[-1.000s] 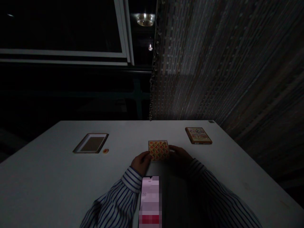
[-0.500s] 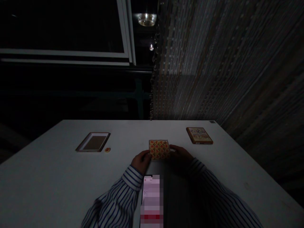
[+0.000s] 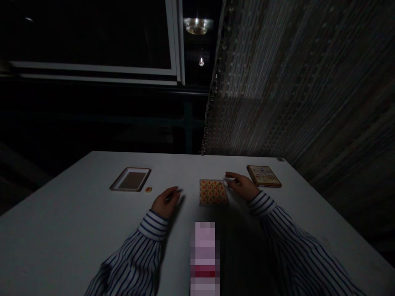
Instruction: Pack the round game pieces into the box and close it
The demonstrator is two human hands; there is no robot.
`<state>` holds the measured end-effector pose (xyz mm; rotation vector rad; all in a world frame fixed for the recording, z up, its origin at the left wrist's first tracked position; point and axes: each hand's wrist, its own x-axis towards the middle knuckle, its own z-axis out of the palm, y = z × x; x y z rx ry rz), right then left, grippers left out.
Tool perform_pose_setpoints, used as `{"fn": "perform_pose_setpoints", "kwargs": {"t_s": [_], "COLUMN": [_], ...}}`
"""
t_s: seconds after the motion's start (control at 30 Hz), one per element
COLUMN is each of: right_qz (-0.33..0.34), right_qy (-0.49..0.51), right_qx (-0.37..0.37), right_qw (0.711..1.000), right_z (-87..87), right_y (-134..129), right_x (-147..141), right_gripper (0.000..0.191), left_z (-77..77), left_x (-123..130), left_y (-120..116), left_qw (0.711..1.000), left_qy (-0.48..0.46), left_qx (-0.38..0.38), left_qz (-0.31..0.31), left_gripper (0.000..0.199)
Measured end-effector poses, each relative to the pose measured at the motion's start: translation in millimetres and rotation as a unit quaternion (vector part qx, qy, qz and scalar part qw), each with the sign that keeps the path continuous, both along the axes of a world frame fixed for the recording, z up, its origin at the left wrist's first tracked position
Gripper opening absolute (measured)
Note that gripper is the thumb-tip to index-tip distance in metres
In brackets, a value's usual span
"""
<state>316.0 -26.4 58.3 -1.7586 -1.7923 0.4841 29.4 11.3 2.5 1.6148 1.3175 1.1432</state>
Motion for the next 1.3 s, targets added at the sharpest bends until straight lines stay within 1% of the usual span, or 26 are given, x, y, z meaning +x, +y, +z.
{"fn": "perform_pose_setpoints", "kwargs": {"t_s": [0.13,0.3,0.47,0.53,0.67,0.8,0.9,1.03,1.13,1.3], "right_qz": [0.025,0.046,0.072,0.086,0.11,0.138,0.158,0.185,0.206,0.231], "right_qy": [0.003,-0.02,-0.033,-0.042,-0.065,-0.081,-0.096,-0.119,-0.131,-0.136], "right_qx": [0.016,0.033,0.029,0.035,0.044,0.042,0.028,0.011,0.001,-0.017], "right_qw": [1.0,0.998,0.996,0.995,0.991,0.986,0.982,0.975,0.97,0.963], "right_z": [13.5,30.0,37.8,37.9,38.3,40.6,40.2,34.2,27.8,18.5], "right_y": [10.0,22.1,34.5,40.0,50.7,59.7,65.6,74.2,81.1,91.1], "right_x": [-10.0,-27.2,-45.6,-52.8,-68.1,-86.1,-101.9,-124.7,-140.9,-163.5], "right_gripper": [0.043,0.039,0.037,0.036,0.035,0.034,0.034,0.034,0.033,0.032], "left_z": [1.7,-2.4,-10.1,-13.2,-17.3,-18.6,-20.2,-24.3,-28.6,-36.2], "left_x": [-18.3,-40.8,-61.9,-68.9,-78.2,-81.7,-83.4,-88.0,-92.0,-94.0], "left_y": [2.3,8.1,15.1,17.2,19.7,20.7,22.0,25.2,28.3,30.6], "left_qw": [1.0,0.997,0.987,0.982,0.978,0.967,0.963,0.955,0.948,0.939], "left_qy": [0.001,0.03,0.108,0.137,0.163,0.204,0.221,0.258,0.282,0.295], "left_qx": [0.004,0.019,0.034,0.04,0.063,0.089,0.106,0.109,0.107,0.105], "left_qz": [0.03,0.074,0.118,0.124,0.116,0.124,0.113,0.098,0.1,0.143], "left_gripper": [0.05,0.046,0.043,0.042,0.038,0.036,0.037,0.039,0.038,0.038]}}
